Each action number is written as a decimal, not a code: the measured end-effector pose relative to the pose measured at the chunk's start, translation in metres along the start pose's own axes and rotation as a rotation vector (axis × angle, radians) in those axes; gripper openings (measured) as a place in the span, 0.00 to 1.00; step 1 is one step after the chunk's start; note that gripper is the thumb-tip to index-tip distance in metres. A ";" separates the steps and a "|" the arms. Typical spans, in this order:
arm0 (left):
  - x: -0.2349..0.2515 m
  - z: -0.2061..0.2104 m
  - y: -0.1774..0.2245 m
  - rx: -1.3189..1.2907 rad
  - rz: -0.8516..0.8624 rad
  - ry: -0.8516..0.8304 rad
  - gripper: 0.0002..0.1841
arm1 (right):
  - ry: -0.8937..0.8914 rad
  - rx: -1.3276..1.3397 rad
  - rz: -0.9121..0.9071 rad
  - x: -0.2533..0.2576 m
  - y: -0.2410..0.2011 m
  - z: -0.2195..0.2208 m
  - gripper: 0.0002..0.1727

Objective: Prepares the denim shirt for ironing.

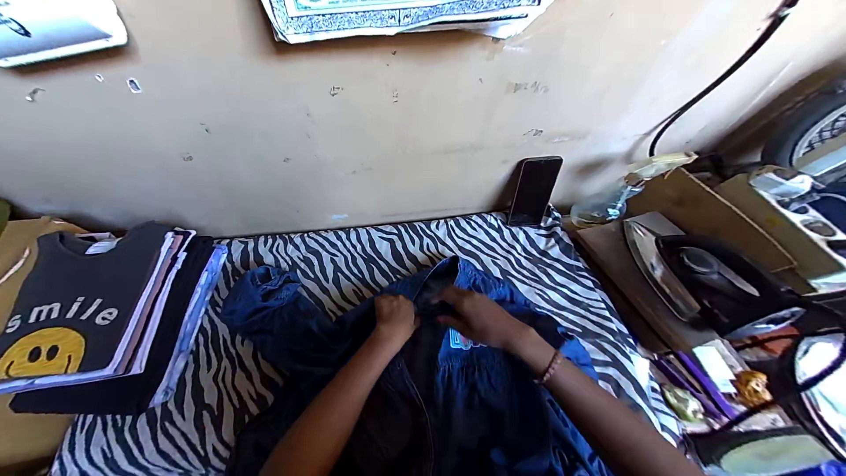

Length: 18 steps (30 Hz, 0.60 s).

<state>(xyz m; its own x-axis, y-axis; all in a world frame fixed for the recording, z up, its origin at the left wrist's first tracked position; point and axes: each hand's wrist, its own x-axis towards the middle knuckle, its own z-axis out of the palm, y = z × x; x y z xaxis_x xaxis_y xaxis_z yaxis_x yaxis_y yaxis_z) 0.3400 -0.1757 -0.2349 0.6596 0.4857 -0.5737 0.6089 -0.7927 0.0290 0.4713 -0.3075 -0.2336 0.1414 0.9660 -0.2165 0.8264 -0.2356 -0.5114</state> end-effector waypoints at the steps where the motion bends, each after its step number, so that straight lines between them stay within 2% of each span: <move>1: 0.003 -0.003 -0.003 -0.003 0.036 -0.022 0.26 | -0.134 -0.042 0.074 0.003 -0.001 0.005 0.30; 3: 0.009 -0.021 -0.025 -0.163 0.108 -0.012 0.21 | -0.223 -0.019 0.179 0.004 0.004 0.004 0.35; 4: 0.011 -0.030 -0.041 -0.307 0.120 0.069 0.20 | -0.158 0.050 0.140 0.000 0.007 0.000 0.32; 6: 0.014 -0.043 -0.074 -0.600 0.062 0.370 0.19 | 0.104 0.285 -0.087 -0.006 0.019 0.002 0.19; 7: 0.015 -0.044 -0.088 -0.679 0.023 0.533 0.20 | 0.176 0.409 -0.157 -0.005 0.022 0.004 0.15; 8: 0.012 -0.045 -0.097 -0.707 -0.002 0.651 0.21 | 0.180 0.483 -0.170 -0.004 0.023 0.005 0.14; 10: -0.011 -0.044 -0.097 -0.661 -0.004 0.734 0.22 | 0.015 0.429 -0.081 0.000 0.022 -0.003 0.22; 12: -0.051 -0.032 -0.075 -0.592 -0.017 0.638 0.20 | -0.144 0.359 -0.024 0.010 0.015 -0.006 0.26; 14: -0.077 -0.004 -0.050 -0.583 -0.007 0.496 0.21 | -0.131 0.378 -0.049 0.024 0.007 0.002 0.21; 16: -0.082 0.028 -0.031 -0.587 -0.032 0.285 0.29 | -0.036 0.341 -0.029 0.040 0.000 0.016 0.15; 18: -0.073 0.057 -0.020 -0.569 -0.103 0.104 0.39 | -0.041 0.190 0.068 0.053 -0.009 0.026 0.18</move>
<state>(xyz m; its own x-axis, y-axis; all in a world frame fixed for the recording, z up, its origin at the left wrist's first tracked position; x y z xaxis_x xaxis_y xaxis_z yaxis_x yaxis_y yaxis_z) 0.2546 -0.2167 -0.2406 0.6067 0.6061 -0.5143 0.7940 -0.4311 0.4287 0.4569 -0.2570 -0.2620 0.1673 0.9430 -0.2877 0.6978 -0.3194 -0.6411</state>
